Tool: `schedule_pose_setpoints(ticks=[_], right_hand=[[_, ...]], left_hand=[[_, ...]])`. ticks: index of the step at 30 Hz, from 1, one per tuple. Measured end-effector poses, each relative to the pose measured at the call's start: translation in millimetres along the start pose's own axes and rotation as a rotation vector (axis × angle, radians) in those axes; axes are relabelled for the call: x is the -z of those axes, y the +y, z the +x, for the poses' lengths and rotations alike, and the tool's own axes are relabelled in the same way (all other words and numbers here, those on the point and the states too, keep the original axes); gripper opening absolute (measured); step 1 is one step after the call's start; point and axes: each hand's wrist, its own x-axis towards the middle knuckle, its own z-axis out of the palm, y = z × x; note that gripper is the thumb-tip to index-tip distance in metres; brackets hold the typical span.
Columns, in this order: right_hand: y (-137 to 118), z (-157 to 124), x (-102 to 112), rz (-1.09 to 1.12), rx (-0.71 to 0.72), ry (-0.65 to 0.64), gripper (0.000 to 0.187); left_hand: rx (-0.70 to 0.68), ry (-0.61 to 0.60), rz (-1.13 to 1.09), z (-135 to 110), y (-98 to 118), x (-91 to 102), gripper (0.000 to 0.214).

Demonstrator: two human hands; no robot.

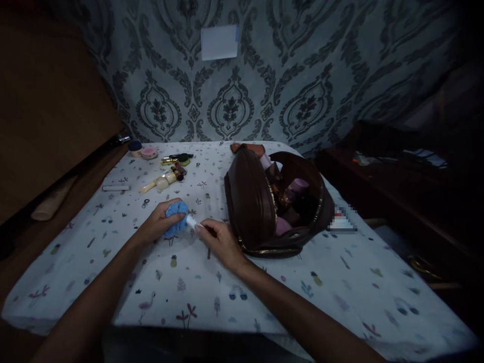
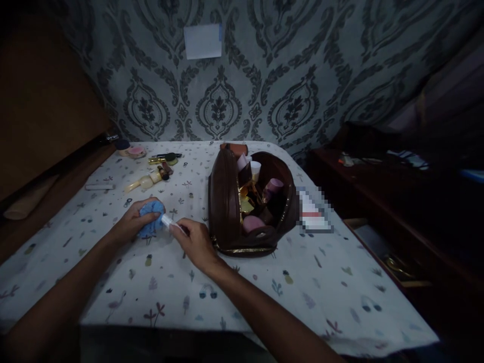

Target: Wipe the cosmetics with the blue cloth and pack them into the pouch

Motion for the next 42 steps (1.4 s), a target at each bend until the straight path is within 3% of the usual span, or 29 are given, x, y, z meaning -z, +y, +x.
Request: schedule_pose_setpoints(ticks=[6,8,14,17,25,27,31,33,37,42], right_hand=[[2.2,-6.4,-5.3,-0.200,0.147,0.082,0.011],[1.4,-6.9,-5.6,-0.179,0.150,0.098,0.015],[-0.7,-1.6,-2.3,0.232,-0.179,-0.056,0.039],[1.2,1.6,-0.8,0.282,-0.212,-0.111,0.041],[-5.2,-7.5,-1.0,-0.142,0.148,0.116,0.020],[-4.7,-7.7,-2.9,-0.066,0.085,0.084,0.026],[0.0,-3.5,-6.9,0.335,-0.257,-0.087,0.053],[1.0,-1.8,-7.1,0.475,-0.360,-0.138,0.056],[-0.3,-0.5,-5.6,0.541,-0.368,-0.129,0.049],[4.7,2.2,-6.3,0.444,-0.263,0.020,0.038]], left_hand=[[-0.004,0.018,0.029,0.1,3.5,0.4,0.027],[-0.033,0.049,0.019,0.7,0.6,2.6,0.025],[-0.130,0.126,-0.035,3.6,-15.1,12.7,0.025],[-0.149,0.130,-0.042,4.3,-17.1,15.0,0.026],[-0.129,0.116,0.007,4.0,-10.8,14.3,0.025],[-0.137,0.157,-0.004,4.0,-10.7,14.8,0.025],[-0.180,0.230,-0.023,4.2,-11.5,16.5,0.024],[-0.195,0.236,-0.014,4.2,-11.7,17.2,0.023],[-0.203,0.233,-0.020,4.4,-12.1,17.4,0.021],[-0.157,0.217,-0.023,4.3,-12.6,15.8,0.022]])
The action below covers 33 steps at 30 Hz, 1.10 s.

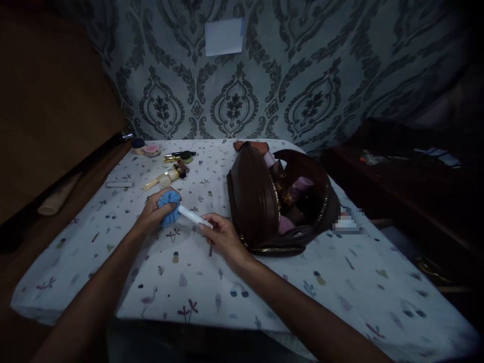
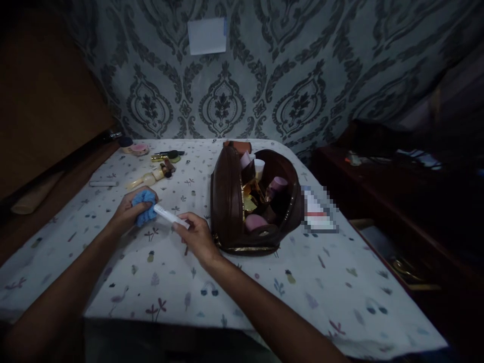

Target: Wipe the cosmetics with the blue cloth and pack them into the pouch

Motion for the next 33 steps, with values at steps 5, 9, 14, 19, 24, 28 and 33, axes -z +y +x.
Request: schedule_pose_setpoints(ticks=[5,9,14,19,24,28,33], right_hand=[[1.9,-3.3,2.2,-0.341,0.369,0.110,0.018],[-0.9,-9.3,1.1,-0.520,0.495,0.125,0.016],[-0.2,-10.2,-0.3,-0.451,0.299,0.007,0.016],[1.4,-8.1,-4.3,-0.300,0.177,-0.126,0.024],[4.2,-2.6,-9.6,-0.084,0.090,-0.157,0.036],[4.3,-0.7,-10.0,0.020,0.080,-0.172,0.043],[4.2,0.7,-8.4,0.083,0.054,-0.157,0.045]], left_hand=[[0.088,-0.013,-0.013,-0.4,0.7,-2.5,0.024],[0.139,0.079,-0.119,1.3,1.1,-7.9,0.027],[0.248,0.186,-0.450,3.3,4.7,-21.6,0.041],[0.253,0.129,-0.672,-0.1,7.7,-33.9,0.048],[0.283,-0.092,-0.728,-7.0,4.8,-38.8,0.050],[0.296,-0.216,-0.759,-9.9,3.2,-38.2,0.045],[0.313,-0.300,-0.635,-10.7,-3.3,-38.9,0.049]])
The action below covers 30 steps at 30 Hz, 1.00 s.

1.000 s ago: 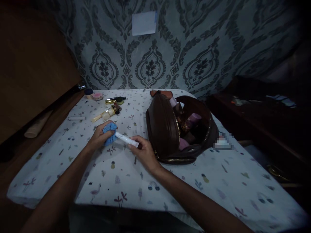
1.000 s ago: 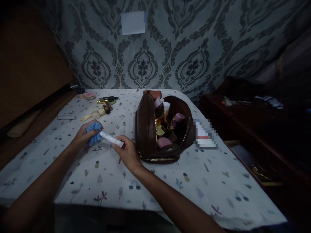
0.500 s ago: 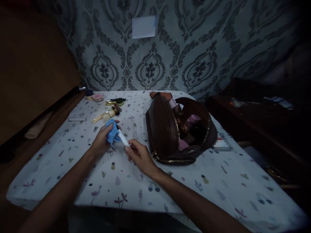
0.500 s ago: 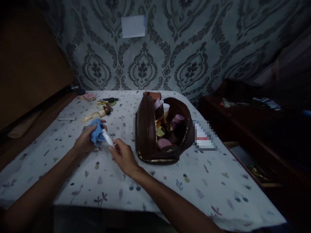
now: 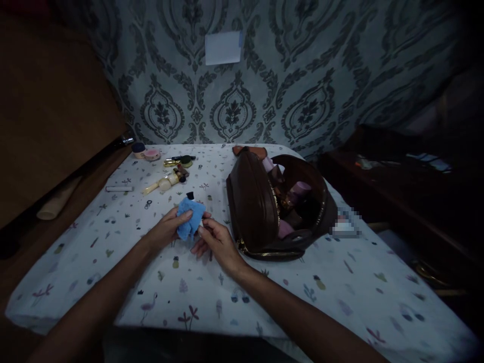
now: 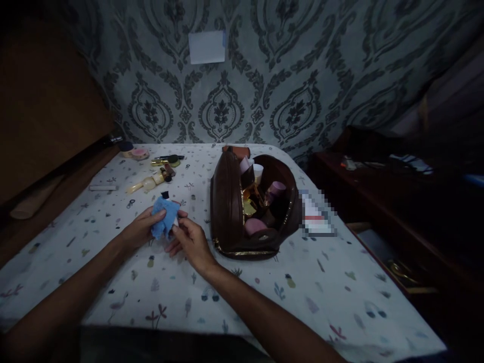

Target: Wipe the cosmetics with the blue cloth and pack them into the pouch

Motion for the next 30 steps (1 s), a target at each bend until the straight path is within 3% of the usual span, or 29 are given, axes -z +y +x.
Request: schedule_pose_setpoints(ticks=[4,11,15,19,23,30], right_hand=[[1.0,2.0,1.0,0.032,-0.021,0.049,0.041],[-5.2,-0.6,3.3,-0.173,-0.032,0.153,0.041],[-17.2,-4.2,5.3,-0.141,0.149,0.232,0.041],[-26.7,-4.9,5.8,-0.063,0.197,0.127,0.044],[-25.9,-2.6,5.8,-0.067,0.174,0.121,0.035],[-22.8,-3.1,3.2,-0.119,0.157,0.175,0.040]], left_hand=[[0.019,-0.008,0.089,2.1,-6.1,-2.6,0.051],[-0.021,0.217,0.044,1.8,4.5,-3.4,0.033],[0.090,-0.011,0.074,-2.3,10.1,4.2,0.031],[0.207,-0.191,0.079,-6.0,7.1,6.6,0.030],[0.239,-0.255,0.080,-7.9,5.9,5.1,0.034],[0.250,-0.263,0.246,-8.3,8.8,-2.9,0.033]])
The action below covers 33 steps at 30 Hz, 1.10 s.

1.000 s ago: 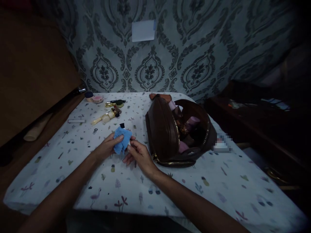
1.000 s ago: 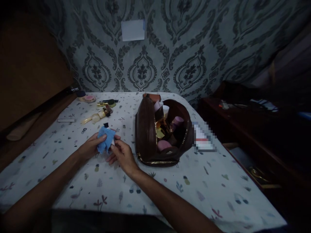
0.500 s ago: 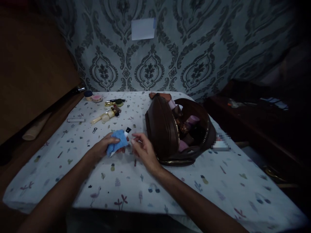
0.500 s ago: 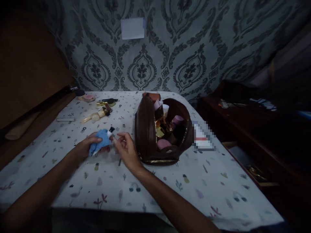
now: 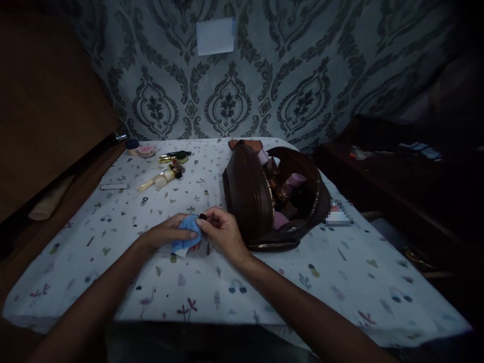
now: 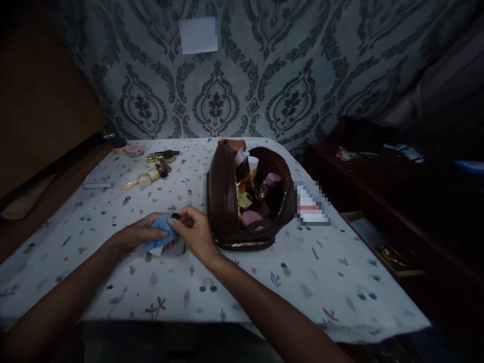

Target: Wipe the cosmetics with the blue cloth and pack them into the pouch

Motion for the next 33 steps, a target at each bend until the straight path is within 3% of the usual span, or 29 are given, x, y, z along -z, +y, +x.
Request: schedule_pose_setpoints(ticks=[8,12,17,22,26,29,31,33], right_hand=[[-14.1,-5.7,-3.5,-0.010,0.097,0.130,0.037],[-16.9,-7.1,-4.0,0.034,0.124,0.183,0.036],[-23.5,-12.6,-3.9,0.044,0.164,0.184,0.030],[-28.6,-18.9,-3.3,-0.086,0.219,0.140,0.019],[-30.9,-26.8,5.5,-0.400,0.316,0.070,0.010],[-35.0,-36.6,12.8,-0.764,0.469,-0.025,0.010],[-38.6,-42.9,15.3,-0.999,0.543,-0.062,0.019],[-42.4,-47.5,16.4,-1.123,0.592,-0.086,0.020]], left_hand=[[0.041,-0.150,0.041,-11.1,11.4,11.0,0.031],[0.068,-0.134,0.061,-18.8,16.6,18.5,0.031],[-0.006,0.114,-0.036,-21.8,18.0,22.8,0.044],[-0.224,0.425,-0.118,-19.2,17.5,17.6,0.042],[-0.293,0.638,-0.075,-23.4,28.3,8.0,0.037],[-0.213,0.733,0.059,-30.4,41.0,-2.9,0.032],[-0.167,0.754,0.235,-32.9,49.1,-12.4,0.028],[-0.200,0.683,0.424,-32.3,55.9,-23.8,0.027]])
